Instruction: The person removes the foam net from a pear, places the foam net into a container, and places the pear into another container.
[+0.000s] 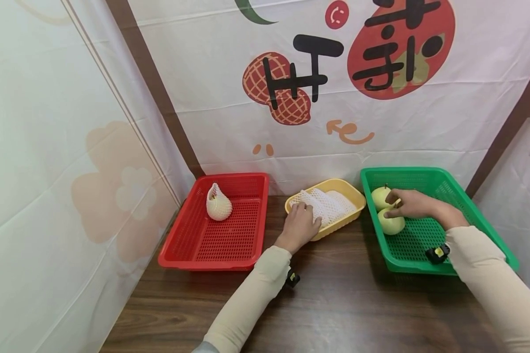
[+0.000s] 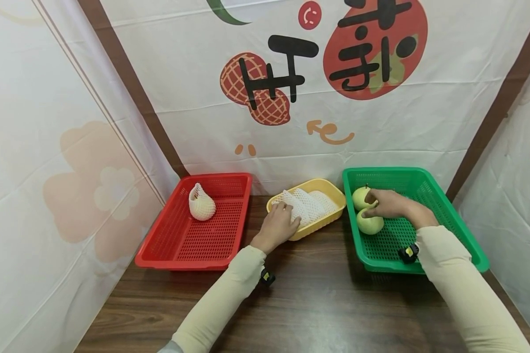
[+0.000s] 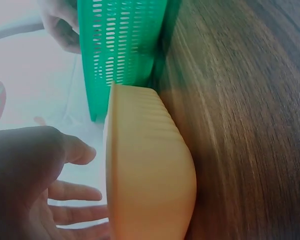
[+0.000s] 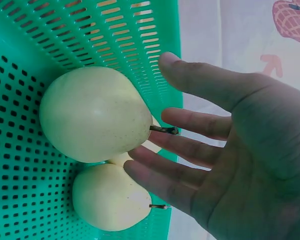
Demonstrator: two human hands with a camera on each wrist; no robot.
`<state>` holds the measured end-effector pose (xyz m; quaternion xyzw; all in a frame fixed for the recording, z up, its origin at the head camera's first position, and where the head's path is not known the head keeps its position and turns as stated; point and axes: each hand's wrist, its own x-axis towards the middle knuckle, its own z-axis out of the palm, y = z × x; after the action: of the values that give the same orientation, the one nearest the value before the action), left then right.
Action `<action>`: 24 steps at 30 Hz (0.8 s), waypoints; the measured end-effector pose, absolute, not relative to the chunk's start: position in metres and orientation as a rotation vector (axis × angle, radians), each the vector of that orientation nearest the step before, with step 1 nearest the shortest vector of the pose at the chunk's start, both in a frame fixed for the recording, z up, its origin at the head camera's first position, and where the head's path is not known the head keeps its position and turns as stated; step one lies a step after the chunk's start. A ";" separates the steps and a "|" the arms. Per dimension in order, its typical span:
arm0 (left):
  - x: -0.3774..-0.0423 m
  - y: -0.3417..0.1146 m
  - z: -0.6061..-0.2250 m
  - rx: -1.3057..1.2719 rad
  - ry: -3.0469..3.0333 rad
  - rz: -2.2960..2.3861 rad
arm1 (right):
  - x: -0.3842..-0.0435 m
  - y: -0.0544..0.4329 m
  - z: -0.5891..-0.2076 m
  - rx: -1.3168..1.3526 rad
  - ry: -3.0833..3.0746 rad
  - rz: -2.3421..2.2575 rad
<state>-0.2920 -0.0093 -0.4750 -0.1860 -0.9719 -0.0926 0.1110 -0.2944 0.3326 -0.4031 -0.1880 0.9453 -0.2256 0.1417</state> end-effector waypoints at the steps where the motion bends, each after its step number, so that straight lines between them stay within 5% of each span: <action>1: -0.292 -0.010 -0.474 -0.551 -2.849 -0.276 | -0.294 0.332 -0.403 -0.545 2.738 -0.655; 24: -0.275 -0.023 -0.442 -0.563 -2.791 -0.567 | -0.275 0.307 -0.395 -0.624 2.896 -0.738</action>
<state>-0.2746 -0.0227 -0.4424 -0.1926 -0.9545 -0.1940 0.1191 -0.2748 0.3067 -0.3948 -0.2042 0.9476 -0.2415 0.0443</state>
